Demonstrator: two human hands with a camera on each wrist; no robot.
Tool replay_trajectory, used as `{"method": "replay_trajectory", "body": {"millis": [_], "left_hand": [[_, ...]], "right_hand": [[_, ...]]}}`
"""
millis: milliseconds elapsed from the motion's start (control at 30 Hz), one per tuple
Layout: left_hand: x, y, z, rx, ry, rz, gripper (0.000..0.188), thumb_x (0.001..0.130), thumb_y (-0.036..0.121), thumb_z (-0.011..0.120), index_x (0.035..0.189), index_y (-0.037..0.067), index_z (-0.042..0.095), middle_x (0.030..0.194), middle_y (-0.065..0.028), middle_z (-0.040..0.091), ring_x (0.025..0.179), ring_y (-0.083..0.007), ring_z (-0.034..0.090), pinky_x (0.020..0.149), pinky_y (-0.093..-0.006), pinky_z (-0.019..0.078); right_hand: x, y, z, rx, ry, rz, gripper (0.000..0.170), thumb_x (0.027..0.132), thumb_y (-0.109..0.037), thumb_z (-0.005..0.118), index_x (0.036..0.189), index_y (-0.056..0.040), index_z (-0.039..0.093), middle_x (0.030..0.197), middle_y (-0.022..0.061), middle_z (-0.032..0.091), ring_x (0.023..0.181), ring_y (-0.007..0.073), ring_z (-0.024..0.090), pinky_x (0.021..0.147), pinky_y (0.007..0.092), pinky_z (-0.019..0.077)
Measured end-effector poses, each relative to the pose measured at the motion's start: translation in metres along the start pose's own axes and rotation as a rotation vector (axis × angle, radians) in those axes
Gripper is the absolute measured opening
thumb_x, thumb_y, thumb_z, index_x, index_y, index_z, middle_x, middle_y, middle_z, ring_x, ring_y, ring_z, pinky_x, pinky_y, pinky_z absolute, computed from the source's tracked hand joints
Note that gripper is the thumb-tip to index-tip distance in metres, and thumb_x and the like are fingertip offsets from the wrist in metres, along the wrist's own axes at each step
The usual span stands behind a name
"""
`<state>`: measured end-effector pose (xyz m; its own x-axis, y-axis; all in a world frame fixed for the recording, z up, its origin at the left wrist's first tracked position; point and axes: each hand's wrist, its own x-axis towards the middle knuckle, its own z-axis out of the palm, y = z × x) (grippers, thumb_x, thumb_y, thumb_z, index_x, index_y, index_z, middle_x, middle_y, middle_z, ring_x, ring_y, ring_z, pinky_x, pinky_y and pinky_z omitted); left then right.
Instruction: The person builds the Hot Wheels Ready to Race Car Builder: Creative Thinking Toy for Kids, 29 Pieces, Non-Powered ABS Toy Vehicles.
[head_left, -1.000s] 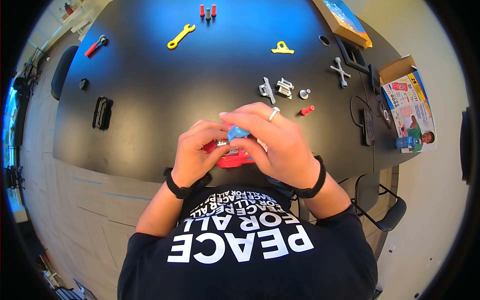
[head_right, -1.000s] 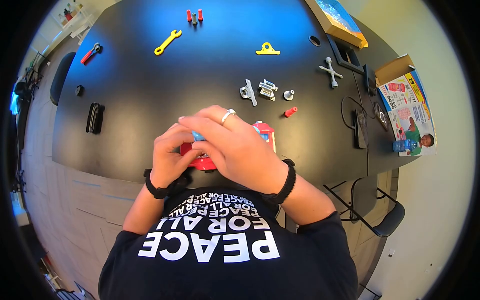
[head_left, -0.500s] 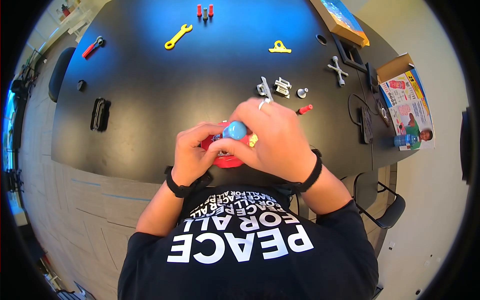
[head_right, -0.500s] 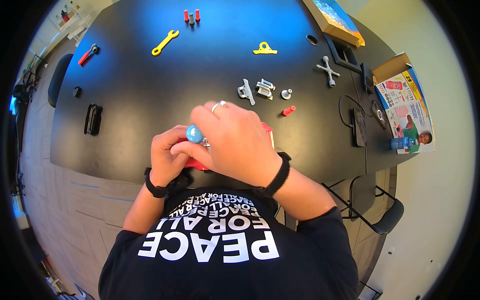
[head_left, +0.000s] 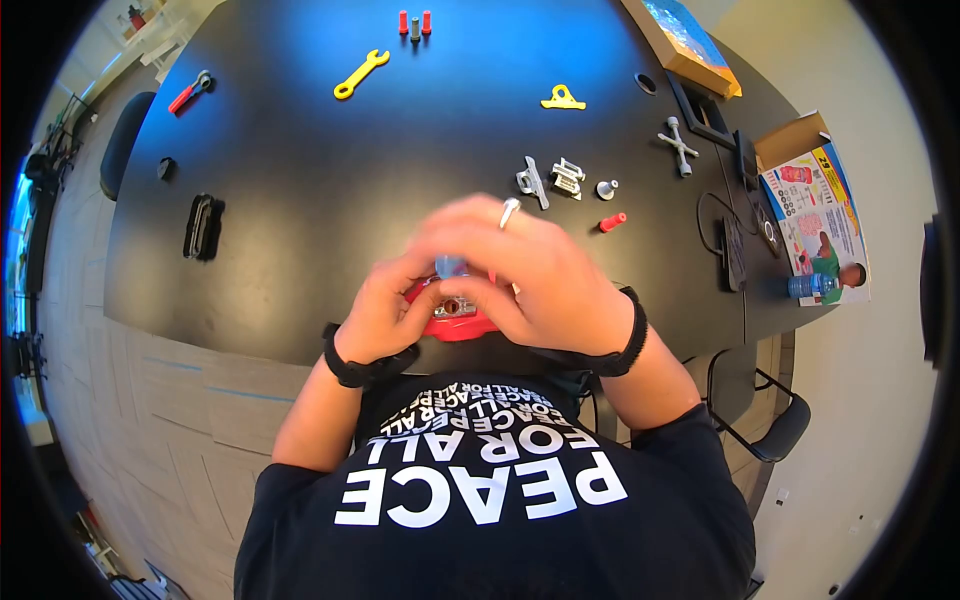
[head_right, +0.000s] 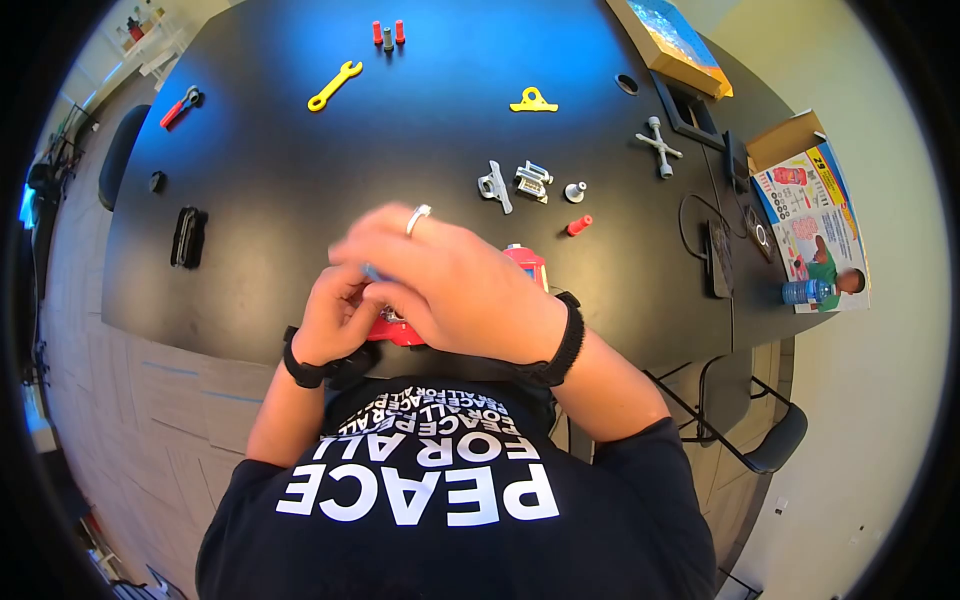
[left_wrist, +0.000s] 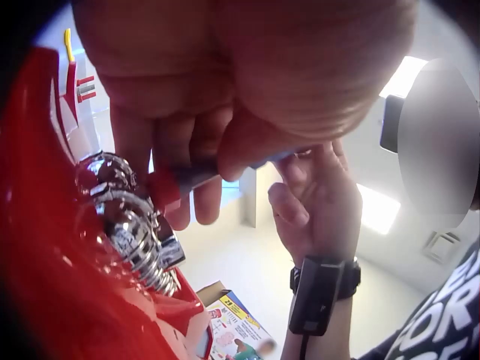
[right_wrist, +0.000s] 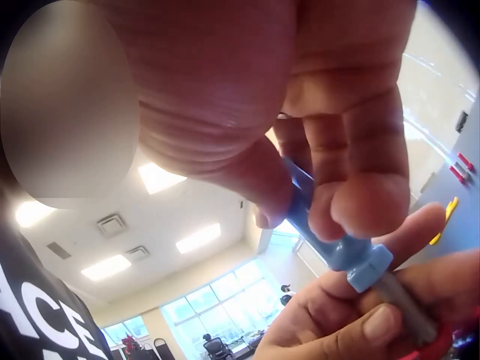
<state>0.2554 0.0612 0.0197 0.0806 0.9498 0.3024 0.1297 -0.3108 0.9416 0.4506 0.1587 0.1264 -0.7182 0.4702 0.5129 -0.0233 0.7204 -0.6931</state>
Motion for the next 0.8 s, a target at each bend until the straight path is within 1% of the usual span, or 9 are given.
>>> {"method": "replay_trajectory", "body": {"millis": [100,167,200,300,400,500,600,700,800], "left_hand": [[-0.001,0.007,0.001,0.033,-0.016,0.028,0.036,0.097,-0.008,0.066,0.133,-0.004,0.069,0.111,-0.0145,0.080,0.101,-0.0208,0.077,0.093,-0.0353,0.0605],[0.005,0.019,0.008,-0.022,0.108,-0.060,0.033,0.098,-0.008,0.066,0.131,-0.002,0.071,0.111,-0.0149,0.080,0.102,-0.0208,0.077,0.093,-0.0353,0.0595],[0.006,0.018,0.008,-0.021,0.105,-0.057,0.033,0.098,-0.008,0.066,0.131,-0.002,0.071,0.111,-0.0149,0.080,0.102,-0.0208,0.077,0.093,-0.0353,0.0595],[-0.002,-0.005,-0.006,-0.008,-0.065,-0.042,0.036,0.100,-0.004,0.070,0.136,-0.002,0.071,0.111,-0.0123,0.081,0.106,-0.0186,0.076,0.096,-0.0355,0.0594],[-0.006,-0.012,-0.008,0.051,-0.069,0.030,0.035,0.100,-0.002,0.072,0.135,-0.003,0.071,0.110,-0.0119,0.080,0.105,-0.0187,0.076,0.095,-0.0349,0.0595],[0.006,0.018,0.010,-0.101,0.089,-0.037,0.029,0.100,-0.001,0.073,0.129,-0.003,0.072,0.108,-0.0131,0.080,0.103,-0.0199,0.077,0.095,-0.0345,0.0595],[0.002,0.008,0.006,-0.057,0.048,-0.072,0.028,0.099,-0.002,0.073,0.126,-0.002,0.073,0.107,-0.0138,0.080,0.099,-0.0195,0.076,0.091,-0.0339,0.0597],[-0.007,-0.008,0.001,0.030,0.017,-0.052,0.024,0.097,-0.003,0.074,0.121,0.000,0.074,0.103,-0.0133,0.080,0.092,-0.0205,0.076,0.084,-0.0341,0.0596],[-0.009,-0.010,0.003,0.043,0.031,-0.013,0.021,0.097,-0.003,0.072,0.117,0.000,0.074,0.099,-0.0132,0.079,0.088,-0.0229,0.076,0.082,-0.0350,0.0597]], "right_hand": [[-0.009,0.010,0.000,-0.033,-0.165,-0.152,0.047,0.087,-0.017,0.087,0.126,-0.0022,0.067,0.124,0.0156,0.067,0.096,0.0349,0.072,0.081,0.0425,0.0602],[-0.013,0.001,0.001,-0.312,-0.171,0.225,0.049,0.087,-0.014,0.086,0.130,-0.0012,0.066,0.126,0.0160,0.067,0.097,0.0349,0.073,0.083,0.0432,0.0599],[-0.010,-0.004,0.001,-0.314,-0.168,0.224,0.049,0.087,-0.014,0.086,0.130,-0.0012,0.066,0.126,0.0160,0.067,0.097,0.0349,0.073,0.083,0.0432,0.0599],[-0.002,0.000,0.011,0.071,0.096,-0.021,0.048,0.085,-0.022,0.095,0.120,-0.0008,0.071,0.111,0.0122,0.074,0.079,0.0224,0.070,0.068,0.0323,0.0564],[-0.008,0.024,0.009,-0.042,-0.112,-0.211,0.054,0.085,-0.023,0.095,0.126,-0.0008,0.069,0.115,0.0118,0.074,0.080,0.0216,0.069,0.070,0.0321,0.0567],[-0.012,0.006,0.008,-0.170,-0.033,0.084,0.049,0.086,-0.016,0.093,0.127,-0.0018,0.070,0.110,0.0121,0.074,0.083,0.0236,0.069,0.072,0.0331,0.0566],[-0.006,0.002,0.016,-0.046,0.120,0.070,0.036,0.085,-0.013,0.093,0.113,-0.0027,0.073,0.093,0.0090,0.071,0.078,0.0224,0.067,0.069,0.0333,0.0553],[-0.011,0.017,0.027,0.084,0.047,-0.067,0.038,0.083,-0.014,0.094,0.113,-0.0042,0.074,0.090,0.0084,0.068,0.074,0.0205,0.065,0.065,0.0317,0.0535],[-0.014,0.008,0.010,-0.010,-0.081,0.041,0.038,0.089,-0.015,0.087,0.120,-0.0038,0.069,0.104,0.0121,0.072,0.090,0.0344,0.070,0.078,0.0426,0.0580]]}}
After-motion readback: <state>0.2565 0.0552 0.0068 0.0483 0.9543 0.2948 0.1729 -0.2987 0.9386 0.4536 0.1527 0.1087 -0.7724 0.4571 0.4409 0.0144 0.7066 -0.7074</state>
